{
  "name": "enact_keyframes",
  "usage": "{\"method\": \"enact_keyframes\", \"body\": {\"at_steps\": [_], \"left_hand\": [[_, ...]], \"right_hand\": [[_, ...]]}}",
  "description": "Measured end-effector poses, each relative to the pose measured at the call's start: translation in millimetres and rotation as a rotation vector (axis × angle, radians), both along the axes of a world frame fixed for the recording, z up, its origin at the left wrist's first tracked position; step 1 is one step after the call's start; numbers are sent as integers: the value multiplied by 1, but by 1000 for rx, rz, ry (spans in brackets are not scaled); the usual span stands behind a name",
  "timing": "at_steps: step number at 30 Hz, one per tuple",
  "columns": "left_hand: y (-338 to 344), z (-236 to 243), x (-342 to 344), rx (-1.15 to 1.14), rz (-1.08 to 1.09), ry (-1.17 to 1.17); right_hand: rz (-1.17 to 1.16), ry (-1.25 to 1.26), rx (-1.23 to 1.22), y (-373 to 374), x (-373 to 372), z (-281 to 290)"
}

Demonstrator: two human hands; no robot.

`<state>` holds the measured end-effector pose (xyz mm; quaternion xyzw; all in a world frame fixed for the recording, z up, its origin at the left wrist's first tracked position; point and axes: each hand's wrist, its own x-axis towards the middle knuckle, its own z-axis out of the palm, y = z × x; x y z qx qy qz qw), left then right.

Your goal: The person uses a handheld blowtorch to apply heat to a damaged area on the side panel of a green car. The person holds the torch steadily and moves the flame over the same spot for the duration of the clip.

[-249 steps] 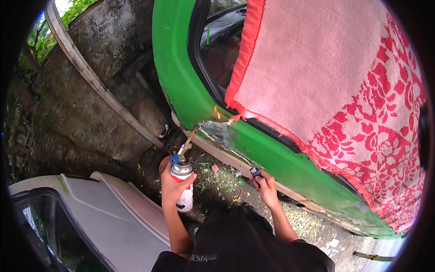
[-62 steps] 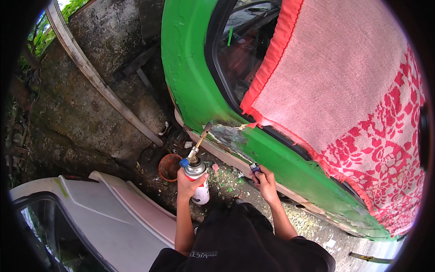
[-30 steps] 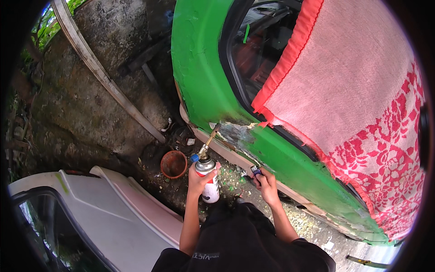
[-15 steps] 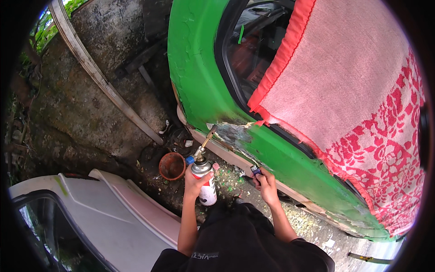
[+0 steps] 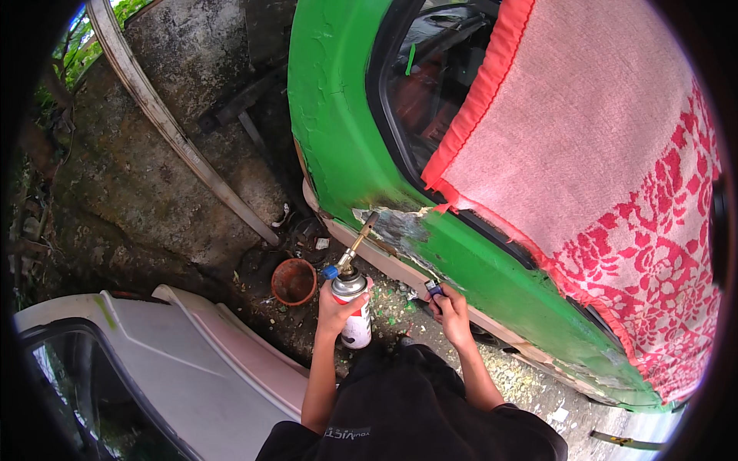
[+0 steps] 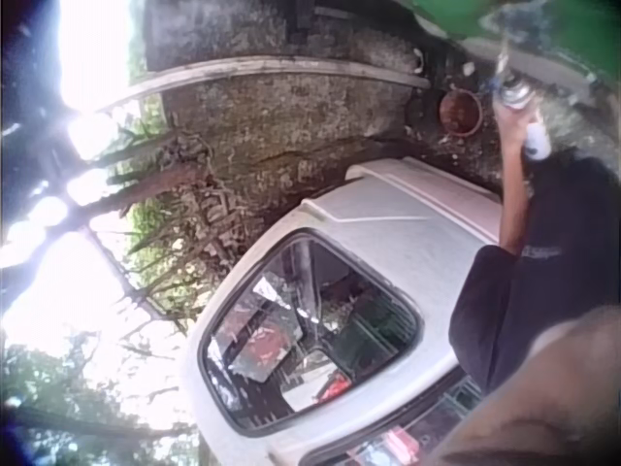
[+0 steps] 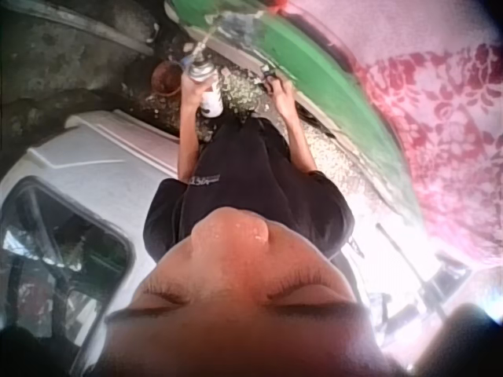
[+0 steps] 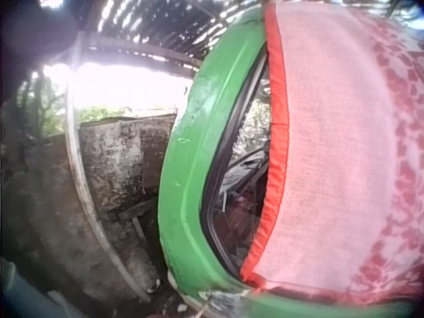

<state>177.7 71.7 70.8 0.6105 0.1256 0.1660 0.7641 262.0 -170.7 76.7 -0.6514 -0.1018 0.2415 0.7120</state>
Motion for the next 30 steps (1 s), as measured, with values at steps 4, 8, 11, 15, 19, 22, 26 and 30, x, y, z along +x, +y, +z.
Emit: {"method": "enact_keyframes", "body": {"at_steps": [4,8,11,15,19,22,26,30], "left_hand": [[-2,2,3,-3,6,-14],[13,-24,4,21,83,5],[24,-29,6,35,90,-3],[25,-27,7,-5,87,0],[17,-27,6,24,79,10],[9,-11,8,-27,44,3],[10,-3,11,-49,41,-17],[14,-7,11,-16,38,-19]], "right_hand": [[-11,-17,-13,1,0,0],[-23,-24,-16,-1,1,1],[-16,-5,-1,-2,1,2],[-17,-18,-17,-2,1,2],[-12,-29,-16,0,2,2],[-9,-24,-7,1,3,3],[-11,-12,8,0,4,1],[-12,-27,-4,-1,3,-1]]}}
